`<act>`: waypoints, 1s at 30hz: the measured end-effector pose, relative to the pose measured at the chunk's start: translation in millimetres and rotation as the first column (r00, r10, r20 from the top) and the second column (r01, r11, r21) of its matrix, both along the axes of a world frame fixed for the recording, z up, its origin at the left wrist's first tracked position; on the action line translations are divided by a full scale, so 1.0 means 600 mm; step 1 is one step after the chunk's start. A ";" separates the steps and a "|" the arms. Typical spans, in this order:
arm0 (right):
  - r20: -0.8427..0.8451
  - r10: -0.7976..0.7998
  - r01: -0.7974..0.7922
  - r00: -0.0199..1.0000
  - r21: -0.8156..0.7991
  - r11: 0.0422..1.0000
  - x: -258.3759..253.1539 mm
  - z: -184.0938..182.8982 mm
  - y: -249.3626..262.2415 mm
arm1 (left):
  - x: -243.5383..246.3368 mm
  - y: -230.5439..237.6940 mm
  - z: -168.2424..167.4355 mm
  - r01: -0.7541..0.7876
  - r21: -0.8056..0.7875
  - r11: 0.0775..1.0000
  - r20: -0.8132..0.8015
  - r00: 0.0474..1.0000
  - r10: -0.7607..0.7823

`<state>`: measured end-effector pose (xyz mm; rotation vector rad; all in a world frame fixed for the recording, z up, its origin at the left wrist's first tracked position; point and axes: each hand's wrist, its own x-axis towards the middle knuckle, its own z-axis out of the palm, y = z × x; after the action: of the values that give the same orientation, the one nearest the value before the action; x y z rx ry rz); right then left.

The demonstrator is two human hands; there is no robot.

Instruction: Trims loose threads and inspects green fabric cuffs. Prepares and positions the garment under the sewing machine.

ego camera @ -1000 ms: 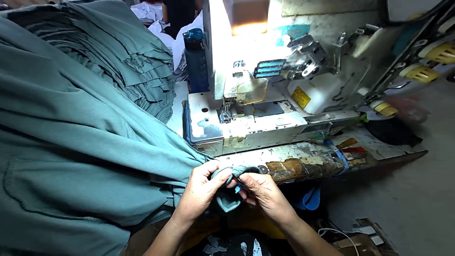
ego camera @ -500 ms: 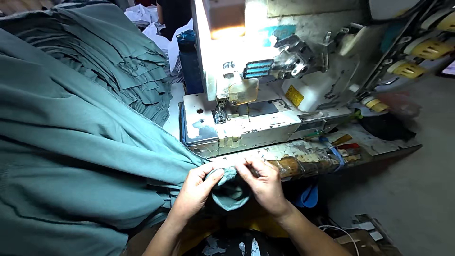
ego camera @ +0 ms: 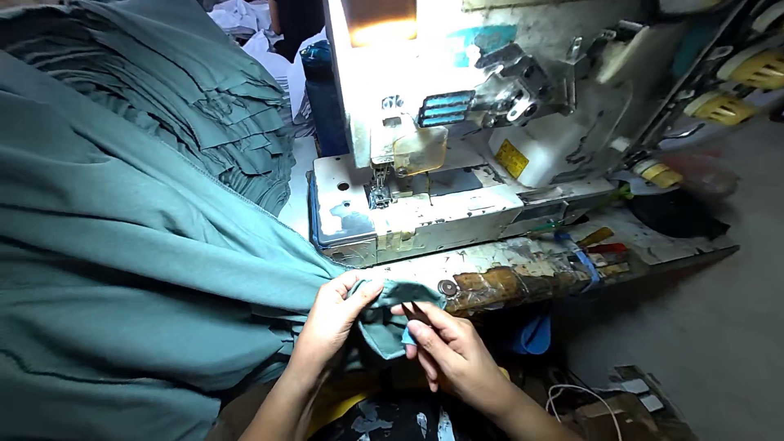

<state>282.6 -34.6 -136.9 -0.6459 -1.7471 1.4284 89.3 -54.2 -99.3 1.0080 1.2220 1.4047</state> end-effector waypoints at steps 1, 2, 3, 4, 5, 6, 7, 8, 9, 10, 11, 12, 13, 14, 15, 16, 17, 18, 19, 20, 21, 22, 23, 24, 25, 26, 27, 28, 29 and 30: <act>0.008 -0.005 0.005 1.000 -0.004 1.000 -0.009 -0.002 0.006 | 0.000 -0.001 0.002 0.004 0.000 1.000 0.029 1.000 -0.004; 0.006 -0.014 0.014 1.000 0.003 1.000 -0.018 -0.004 0.011 | 0.000 -0.002 0.002 0.009 0.005 1.000 0.039 0.999 -0.009; -0.006 -0.027 0.027 1.000 0.014 1.000 -0.026 -0.006 0.016 | -0.002 -0.003 0.001 0.014 0.014 1.000 0.022 1.000 -0.014; -0.025 -0.042 0.042 0.999 0.024 0.999 -0.032 -0.008 0.020 | -0.005 -0.005 0.000 0.017 0.030 0.999 -0.025 1.000 -0.016; -0.041 -0.058 0.060 0.997 0.032 0.998 -0.037 -0.008 0.024 | -0.008 -0.006 -0.002 0.012 0.047 0.999 -0.087 0.996 -0.008; -0.053 -0.069 0.071 0.996 0.037 0.997 -0.041 -0.008 0.027 | -0.012 -0.007 -0.006 -0.002 0.072 0.997 -0.145 0.989 0.013; -0.059 -0.075 0.077 0.995 0.041 0.996 -0.042 -0.007 0.028 | -0.015 -0.007 -0.009 -0.016 0.096 0.995 -0.179 0.983 0.033; -0.057 -0.073 0.076 0.996 0.047 0.996 -0.043 -0.006 0.028 | -0.018 -0.006 -0.012 -0.023 0.115 0.993 -0.189 0.981 0.044; -0.052 -0.066 0.068 0.997 0.051 0.996 -0.042 -0.006 0.027 | -0.019 -0.006 -0.013 -0.026 0.126 0.992 -0.178 0.983 0.049; -0.041 -0.050 0.052 0.998 0.052 0.997 -0.042 -0.006 0.026 | -0.019 -0.006 -0.013 -0.027 0.131 0.991 -0.153 0.987 0.047; -0.029 -0.032 0.033 0.999 0.045 0.998 -0.042 -0.005 0.025 | -0.018 -0.005 -0.013 -0.023 0.127 0.992 -0.117 0.992 0.038; -0.023 -0.019 0.020 1.000 0.037 0.999 -0.041 -0.005 0.024 | -0.016 -0.005 -0.013 -0.019 0.120 0.993 -0.080 0.996 0.029; -0.023 -0.013 0.014 1.000 0.028 0.999 -0.042 -0.004 0.023 | -0.015 -0.004 -0.012 -0.014 0.118 0.993 -0.055 0.998 0.020; -0.025 -0.012 0.013 1.000 0.023 1.000 -0.042 -0.004 0.023 | -0.014 -0.003 -0.012 -0.009 0.118 0.993 -0.042 0.999 0.014; -0.028 -0.015 0.015 1.000 0.019 1.000 -0.042 -0.003 0.023 | -0.014 -0.002 -0.012 -0.001 0.123 0.992 -0.039 0.999 0.006; -0.031 -0.019 0.019 0.999 0.016 1.000 -0.041 -0.002 0.022 | -0.014 -0.001 -0.012 0.007 0.129 0.992 -0.038 0.999 -0.002; -0.034 -0.023 0.023 0.999 0.013 1.000 -0.042 -0.001 0.022 | -0.015 -0.001 -0.012 0.013 0.132 0.991 -0.039 0.999 -0.008; -0.036 -0.026 0.026 0.999 0.010 1.000 -0.042 -0.001 0.022 | -0.015 -0.002 -0.011 0.017 0.132 0.991 -0.040 0.999 -0.012; -0.034 -0.026 0.026 0.999 0.009 1.000 -0.042 -0.001 0.022 | -0.015 -0.002 -0.011 0.017 0.130 0.991 -0.042 0.999 -0.012; -0.032 -0.026 0.027 0.999 0.010 1.000 -0.042 -0.002 0.022 | -0.015 -0.003 -0.010 0.014 0.127 0.992 -0.044 0.999 -0.008; -0.032 -0.027 0.027 0.999 0.010 1.000 -0.042 -0.004 0.022 | -0.014 -0.003 -0.009 0.011 0.123 0.992 -0.047 0.999 -0.005; -0.032 -0.027 0.027 0.999 0.010 1.000 -0.041 -0.005 0.022 | -0.014 -0.003 -0.010 0.009 0.123 0.992 -0.051 0.999 -0.003; -0.033 -0.027 0.027 0.999 0.011 1.000 -0.041 -0.006 0.022 | -0.014 -0.003 -0.011 0.007 0.124 0.992 -0.056 0.998 0.000; -0.031 -0.027 0.027 0.999 0.010 1.000 -0.041 -0.007 0.022 | -0.014 -0.003 -0.012 0.008 0.126 0.992 -0.057 0.998 -0.001; -0.028 -0.027 0.027 0.999 0.004 1.000 -0.041 -0.006 0.022 | -0.014 -0.003 -0.012 0.012 0.129 0.992 -0.058 0.998 -0.005; -0.025 -0.027 0.027 0.999 -0.002 1.000 -0.040 -0.006 0.022 | -0.014 -0.003 -0.013 0.019 0.134 0.991 -0.057 0.998 -0.011; -0.028 -0.026 0.026 0.999 -0.013 1.000 -0.040 -0.005 0.022 | -0.014 -0.003 -0.013 0.025 0.139 0.990 -0.057 0.998 -0.017; -0.050 -0.024 0.023 0.998 -0.028 0.999 -0.038 -0.003 0.020 | -0.014 -0.003 -0.013 0.031 0.144 0.989 -0.061 0.998 -0.022; -0.111 -0.030 0.027 0.993 -0.029 0.999 -0.036 -0.003 0.018 | -0.014 -0.003 -0.015 0.036 0.150 0.988 -0.076 0.997 -0.025; -0.211 -0.038 0.039 0.977 -0.002 0.999 -0.033 -0.003 0.015 | -0.013 -0.003 -0.016 0.039 0.155 0.987 -0.091 0.996 -0.025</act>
<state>263.0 -25.6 -138.5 -0.5042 -1.5622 1.4139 81.3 -56.3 -108.7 1.2052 1.1676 1.4618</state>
